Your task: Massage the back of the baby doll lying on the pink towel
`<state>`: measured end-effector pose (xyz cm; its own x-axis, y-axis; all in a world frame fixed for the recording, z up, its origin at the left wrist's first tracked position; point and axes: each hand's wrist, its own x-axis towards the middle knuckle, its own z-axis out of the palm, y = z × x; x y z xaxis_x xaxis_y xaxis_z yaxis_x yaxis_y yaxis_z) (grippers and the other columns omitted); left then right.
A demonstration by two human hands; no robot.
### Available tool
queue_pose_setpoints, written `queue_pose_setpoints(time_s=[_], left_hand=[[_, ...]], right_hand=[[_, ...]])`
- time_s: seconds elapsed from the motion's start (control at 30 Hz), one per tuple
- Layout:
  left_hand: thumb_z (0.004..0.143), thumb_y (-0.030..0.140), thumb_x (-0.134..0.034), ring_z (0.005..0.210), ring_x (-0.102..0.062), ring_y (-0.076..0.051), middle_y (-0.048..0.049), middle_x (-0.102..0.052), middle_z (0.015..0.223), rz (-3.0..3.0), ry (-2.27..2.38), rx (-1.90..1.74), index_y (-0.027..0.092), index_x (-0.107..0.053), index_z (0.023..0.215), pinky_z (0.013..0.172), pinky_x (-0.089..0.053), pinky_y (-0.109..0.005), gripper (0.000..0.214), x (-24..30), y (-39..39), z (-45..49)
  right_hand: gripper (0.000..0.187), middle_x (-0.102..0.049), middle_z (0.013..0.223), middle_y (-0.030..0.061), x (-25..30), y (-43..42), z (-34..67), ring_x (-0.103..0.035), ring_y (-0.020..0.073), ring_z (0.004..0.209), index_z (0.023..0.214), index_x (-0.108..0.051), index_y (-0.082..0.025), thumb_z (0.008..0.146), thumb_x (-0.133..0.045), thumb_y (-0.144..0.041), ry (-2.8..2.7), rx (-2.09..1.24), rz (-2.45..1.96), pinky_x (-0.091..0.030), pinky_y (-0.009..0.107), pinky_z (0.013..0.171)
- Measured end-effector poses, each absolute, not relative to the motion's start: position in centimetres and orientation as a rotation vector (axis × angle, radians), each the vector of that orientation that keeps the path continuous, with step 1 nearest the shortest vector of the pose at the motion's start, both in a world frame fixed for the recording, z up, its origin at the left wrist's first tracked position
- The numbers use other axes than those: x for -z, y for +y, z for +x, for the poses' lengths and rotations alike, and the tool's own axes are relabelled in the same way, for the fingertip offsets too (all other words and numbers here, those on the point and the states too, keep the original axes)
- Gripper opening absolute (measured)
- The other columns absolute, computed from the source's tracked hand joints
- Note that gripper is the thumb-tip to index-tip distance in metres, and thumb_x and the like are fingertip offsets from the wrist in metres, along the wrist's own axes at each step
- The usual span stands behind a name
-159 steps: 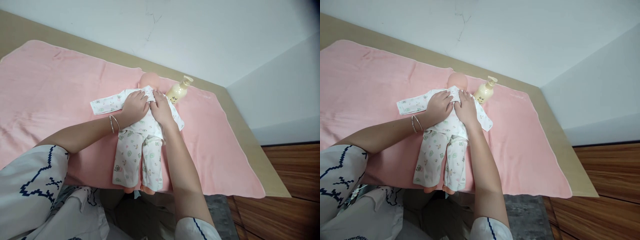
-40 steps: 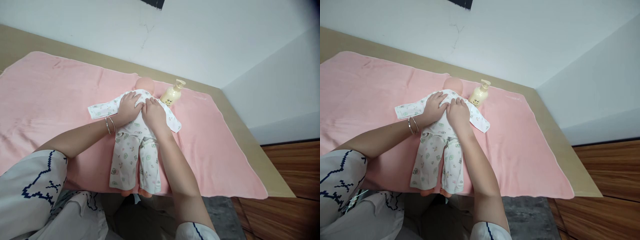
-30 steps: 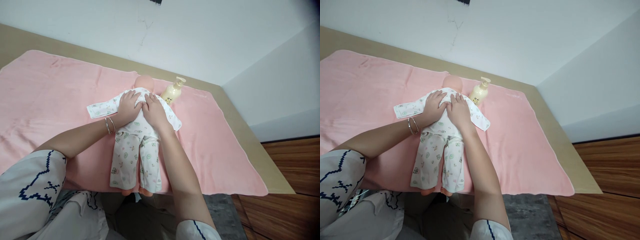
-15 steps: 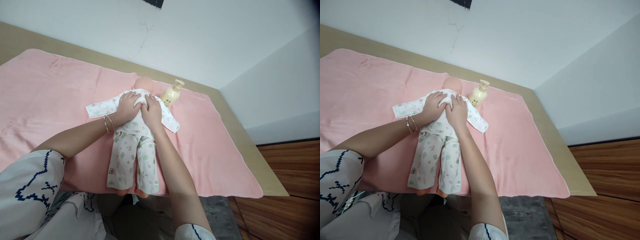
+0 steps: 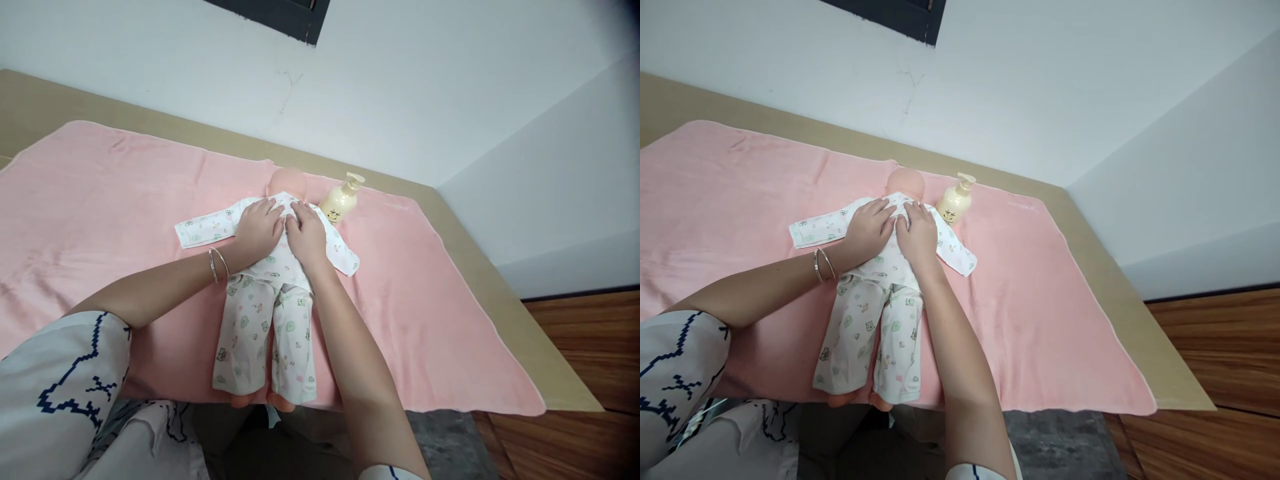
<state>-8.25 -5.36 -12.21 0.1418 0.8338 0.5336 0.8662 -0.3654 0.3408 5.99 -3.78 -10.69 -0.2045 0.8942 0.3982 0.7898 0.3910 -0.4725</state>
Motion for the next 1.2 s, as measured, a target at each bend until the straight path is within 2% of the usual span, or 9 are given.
queue_pose_setpoints(time_s=[0.13, 0.4, 0.47, 0.57, 0.67, 0.87, 0.97, 1.03, 1.2], left_hand=[[0.098, 0.024, -0.042, 0.132, -0.057, -0.030, -0.0136, -0.065, 0.136, -2.323, -1.758, 1.021, 0.016, -0.065, 0.127, 0.111, -0.046, -0.048, 0.038, 11.6, -5.9, -7.9], [0.094, 0.032, -0.051, 0.134, -0.054, -0.033, -0.0182, -0.061, 0.140, -2.353, -1.916, 0.982, 0.008, -0.057, 0.136, 0.117, -0.040, -0.050, 0.049, 11.4, -4.3, -9.2], [0.097, 0.030, -0.046, 0.130, -0.057, -0.034, -0.0184, -0.064, 0.135, -2.339, -1.854, 0.951, 0.009, -0.061, 0.132, 0.113, -0.042, -0.051, 0.043, 11.4, -4.9, -8.8], [0.099, 0.025, -0.039, 0.130, -0.057, -0.033, -0.0176, -0.066, 0.133, -2.341, -1.725, 0.960, 0.010, -0.064, 0.127, 0.110, -0.045, -0.050, 0.041, 11.6, -6.1, -8.0], [0.098, 0.023, -0.040, 0.136, -0.054, -0.031, -0.0152, -0.065, 0.137, -2.355, -1.661, 1.053, 0.012, -0.065, 0.127, 0.114, -0.043, -0.048, 0.040, 12.0, -6.3, -7.7], [0.092, 0.027, -0.049, 0.140, -0.050, -0.030, -0.0128, -0.058, 0.147, -2.402, -1.837, 1.105, 0.015, -0.061, 0.134, 0.123, -0.035, -0.050, 0.046, 12.2, -4.2, -8.9], [0.094, 0.026, -0.045, 0.144, -0.045, -0.033, -0.0153, -0.054, 0.151, -2.416, -1.868, 1.025, 0.012, -0.057, 0.140, 0.124, -0.032, -0.052, 0.050, 11.9, -4.3, -8.8], [0.095, 0.024, -0.040, 0.142, -0.046, -0.035, -0.0183, -0.055, 0.148, -2.411, -1.817, 0.989, 0.009, -0.057, 0.139, 0.120, -0.035, -0.055, 0.049, 11.8, -4.9, -8.4], [0.096, 0.021, -0.039, 0.138, -0.050, -0.036, -0.0201, -0.060, 0.140, -2.419, -1.656, 0.998, 0.010, -0.064, 0.128, 0.113, -0.041, -0.055, 0.042, 11.6, -6.6, -7.3]], right_hand=[[0.049, -0.053, 0.151, 0.0159, 10.2, -3.7, 6.1, -0.039, 0.0331, 0.148, 0.141, -0.057, -0.010, 0.097, -0.044, -0.027, -2.063, -0.235, -1.498, -0.031, 0.052, 0.123], [0.039, -0.066, 0.131, 0.0207, 8.3, -6.3, 4.3, -0.054, 0.0365, 0.134, 0.120, -0.070, -0.009, 0.099, -0.038, -0.020, -2.204, -0.030, -1.600, -0.041, 0.050, 0.116], [0.041, -0.063, 0.138, 0.0187, 8.5, -5.4, 5.3, -0.051, 0.0348, 0.138, 0.126, -0.067, -0.011, 0.099, -0.039, -0.021, -2.220, -0.111, -1.553, -0.039, 0.050, 0.118], [0.048, -0.048, 0.156, 0.0137, 9.3, -3.5, 7.3, -0.036, 0.0331, 0.150, 0.144, -0.055, -0.014, 0.100, -0.039, -0.028, -2.288, -0.257, -1.445, -0.030, 0.055, 0.123], [0.055, -0.038, 0.162, 0.0149, 9.8, -2.6, 8.2, -0.028, 0.0333, 0.154, 0.151, -0.046, -0.012, 0.103, -0.036, -0.035, -2.364, -0.291, -1.405, -0.026, 0.058, 0.125], [0.052, -0.052, 0.150, 0.0229, 8.8, -5.2, 6.1, -0.046, 0.0378, 0.143, 0.145, -0.052, -0.004, 0.102, -0.034, -0.027, -2.386, -0.030, -1.486, -0.034, 0.058, 0.120], [0.051, -0.053, 0.148, 0.0257, 8.3, -5.6, 5.7, -0.047, 0.0398, 0.141, 0.142, -0.054, -0.001, 0.101, -0.035, -0.025, -2.391, -0.027, -1.507, -0.035, 0.058, 0.119], [0.051, -0.049, 0.152, 0.0240, 8.4, -5.1, 6.2, -0.042, 0.0375, 0.146, 0.143, -0.052, -0.002, 0.100, -0.034, -0.022, -2.396, -0.128, -1.492, -0.033, 0.057, 0.121], [0.049, -0.042, 0.160, 0.0106, 9.3, -3.2, 7.5, -0.033, 0.0298, 0.152, 0.141, -0.056, -0.016, 0.098, -0.034, -0.023, -2.334, -0.329, -1.379, -0.028, 0.056, 0.125]])
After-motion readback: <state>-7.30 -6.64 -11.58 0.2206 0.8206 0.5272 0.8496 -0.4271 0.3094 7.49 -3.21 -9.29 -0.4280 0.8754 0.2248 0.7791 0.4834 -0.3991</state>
